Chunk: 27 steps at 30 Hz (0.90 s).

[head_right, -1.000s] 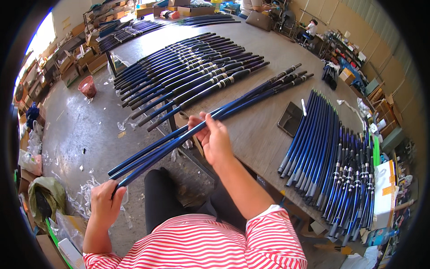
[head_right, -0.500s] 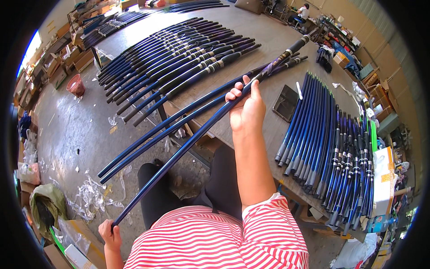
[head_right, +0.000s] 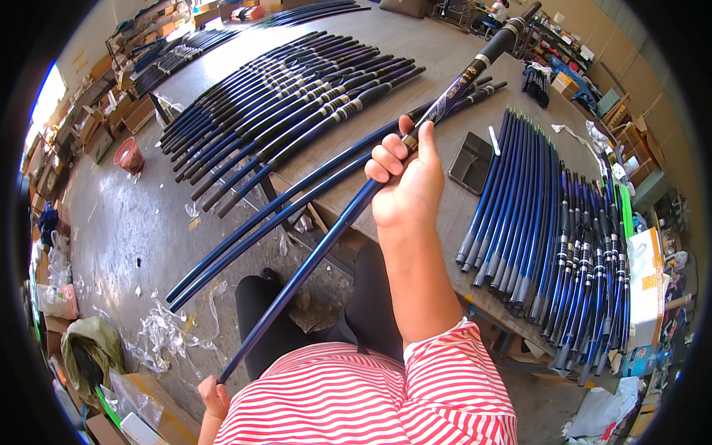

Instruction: The person uses a marker to mark blue poles on a table, then picks up a black rod handle and attaches it to different blue poles to check the fit.

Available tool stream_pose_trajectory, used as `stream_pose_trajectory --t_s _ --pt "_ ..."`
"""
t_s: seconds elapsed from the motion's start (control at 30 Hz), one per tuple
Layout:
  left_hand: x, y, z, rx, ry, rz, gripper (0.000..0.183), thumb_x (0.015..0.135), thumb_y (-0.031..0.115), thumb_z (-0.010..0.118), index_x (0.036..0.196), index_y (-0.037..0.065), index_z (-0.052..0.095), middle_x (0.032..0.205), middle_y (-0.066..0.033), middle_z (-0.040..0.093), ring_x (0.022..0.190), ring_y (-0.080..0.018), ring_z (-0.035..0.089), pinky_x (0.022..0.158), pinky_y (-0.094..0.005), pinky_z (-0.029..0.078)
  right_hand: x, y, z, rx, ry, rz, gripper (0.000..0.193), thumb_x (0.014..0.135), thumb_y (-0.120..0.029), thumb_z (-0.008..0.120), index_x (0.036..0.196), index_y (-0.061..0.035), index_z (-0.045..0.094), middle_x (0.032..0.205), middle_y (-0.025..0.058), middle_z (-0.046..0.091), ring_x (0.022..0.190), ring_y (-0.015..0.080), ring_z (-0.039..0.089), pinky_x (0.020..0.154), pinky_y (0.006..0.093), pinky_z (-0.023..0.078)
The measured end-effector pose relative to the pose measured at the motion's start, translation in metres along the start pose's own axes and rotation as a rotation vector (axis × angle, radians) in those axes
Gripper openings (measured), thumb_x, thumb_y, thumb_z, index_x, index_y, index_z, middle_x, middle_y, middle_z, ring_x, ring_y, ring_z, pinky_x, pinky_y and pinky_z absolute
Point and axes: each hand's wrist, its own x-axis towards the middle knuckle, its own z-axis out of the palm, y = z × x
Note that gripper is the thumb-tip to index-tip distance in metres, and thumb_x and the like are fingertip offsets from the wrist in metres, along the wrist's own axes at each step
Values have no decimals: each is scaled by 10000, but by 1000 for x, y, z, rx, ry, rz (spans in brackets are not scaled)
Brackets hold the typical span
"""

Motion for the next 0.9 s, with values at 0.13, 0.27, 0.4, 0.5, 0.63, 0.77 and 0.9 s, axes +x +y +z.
stream_pose_trajectory --t_s 0.13,0.27,0.4,0.5,0.63,0.77,0.9 --pt "-10 -3 20 -79 -135 -29 431 880 399 413 644 45 482 548 -147 464 519 -360 479 508 -435 355 6 -12 -6 23 -156 60 411 909 -511 383 764 -130 441 515 -66 232 414 52 181 378 209 153" --pt "13 9 17 -265 -299 -45 522 878 461 395 572 43 461 511 -181 464 498 -393 498 466 -445 368 10 -30 -7 185 -403 125 423 885 -534 411 727 -142 428 503 -79 211 392 32 160 343 191 142" --pt "33 22 10 -463 -460 -59 596 887 513 369 555 25 449 507 -187 440 494 -395 494 459 -426 360 9 -46 0 487 -768 198 365 907 -428 443 707 -126 398 486 -74 243 362 22 197 306 178 180" --pt "47 28 4 -687 -647 -71 595 901 503 366 608 2 497 546 -191 459 477 -362 444 465 -374 369 -3 -54 19 765 -1083 290 300 938 -288 416 688 -132 361 460 -54 286 342 38 234 303 192 197" --pt "128 89 -8 -892 -797 -84 676 859 636 318 538 60 467 498 6 439 459 -119 384 432 -302 304 -65 24 33 599 -1238 390 503 864 -590 397 601 -166 334 416 -51 280 313 70 216 311 236 207" --pt "174 110 13 -1287 -732 -108 759 838 696 210 574 31 464 461 -16 399 409 -121 364 398 -252 250 -87 69 17 239 -1054 439 592 763 -652 473 686 -73 380 497 12 349 420 94 299 371 251 217" --pt "186 146 9 -1787 -651 -242 843 808 723 230 934 -37 574 714 -139 580 507 -215 513 497 -274 394 -109 89 -10 -163 -1001 363 455 849 -492 521 820 -40 477 691 49 459 517 107 453 440 251 385"
